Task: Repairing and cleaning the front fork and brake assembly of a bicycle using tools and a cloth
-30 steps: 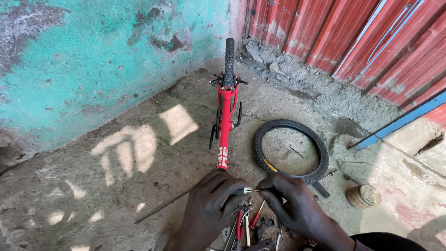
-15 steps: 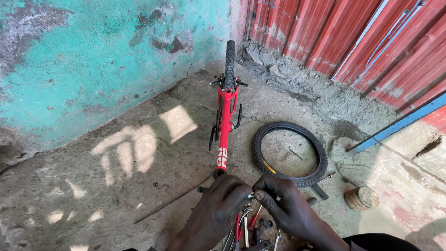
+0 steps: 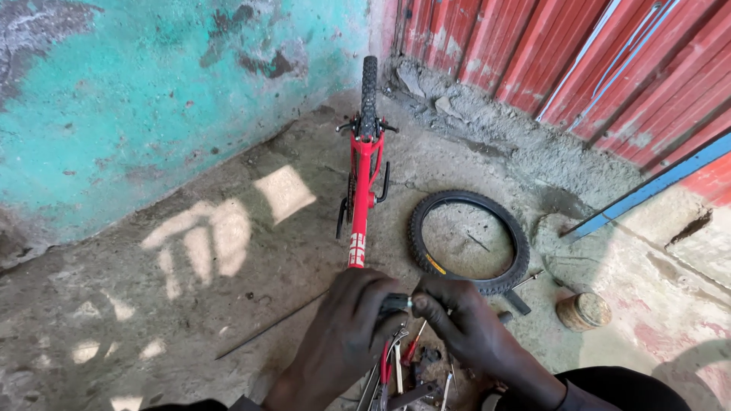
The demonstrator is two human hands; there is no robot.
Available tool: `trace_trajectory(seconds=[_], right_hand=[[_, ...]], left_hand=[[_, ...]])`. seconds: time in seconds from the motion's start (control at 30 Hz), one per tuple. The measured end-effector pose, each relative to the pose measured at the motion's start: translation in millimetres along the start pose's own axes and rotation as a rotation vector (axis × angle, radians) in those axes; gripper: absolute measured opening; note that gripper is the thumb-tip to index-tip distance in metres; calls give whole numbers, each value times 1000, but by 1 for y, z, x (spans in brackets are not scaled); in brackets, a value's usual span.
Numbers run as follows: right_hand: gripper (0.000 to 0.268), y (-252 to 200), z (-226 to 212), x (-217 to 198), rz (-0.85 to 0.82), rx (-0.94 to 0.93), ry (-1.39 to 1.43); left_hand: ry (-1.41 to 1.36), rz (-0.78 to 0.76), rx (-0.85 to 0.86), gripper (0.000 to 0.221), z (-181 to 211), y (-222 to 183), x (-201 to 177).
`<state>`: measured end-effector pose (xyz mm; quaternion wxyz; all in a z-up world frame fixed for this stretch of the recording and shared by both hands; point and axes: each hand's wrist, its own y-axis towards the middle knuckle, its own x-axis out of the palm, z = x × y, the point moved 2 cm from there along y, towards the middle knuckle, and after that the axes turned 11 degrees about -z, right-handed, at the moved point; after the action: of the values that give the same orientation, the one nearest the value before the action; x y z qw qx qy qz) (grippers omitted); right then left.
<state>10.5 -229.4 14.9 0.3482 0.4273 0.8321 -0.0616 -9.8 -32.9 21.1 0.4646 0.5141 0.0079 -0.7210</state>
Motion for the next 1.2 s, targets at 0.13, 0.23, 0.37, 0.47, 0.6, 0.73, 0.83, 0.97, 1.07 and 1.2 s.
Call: trace_trajectory(seconds=[0.13, 0.23, 0.37, 0.47, 0.6, 0.73, 0.83, 0.97, 1.07, 1.2], right_hand=[[44, -1, 12, -12, 112, 118, 216], [44, -2, 14, -9, 205, 136, 517], [41, 1, 25, 15, 333, 165, 927], [42, 3, 27, 25, 265, 222, 865], [48, 2, 12, 14, 181, 272, 192], [54, 3, 8, 15, 204, 246, -24], [58, 5, 4, 16, 239, 186, -20], [65, 8, 0, 14, 280, 125, 158], [67, 8, -1, 13, 292, 113, 134], [71, 9, -6, 15, 320, 166, 251]], left_hand=[[-10, 298, -75, 47, -5, -3, -17], [-320, 374, -407, 65, -14, -3, -15], [-1129, 171, -712, 46, -33, -7, 31], [-1174, 207, -617, 20, -36, -12, 60], [-730, 67, -817, 38, -19, -9, 43], [-717, -64, -714, 32, -1, -5, 48], [-724, -72, -511, 38, 23, 6, 44], [-575, -191, -353, 42, 16, -9, 70], [-561, -210, -278, 53, 24, 0, 50], [-545, -251, -314, 38, 31, 1, 41]])
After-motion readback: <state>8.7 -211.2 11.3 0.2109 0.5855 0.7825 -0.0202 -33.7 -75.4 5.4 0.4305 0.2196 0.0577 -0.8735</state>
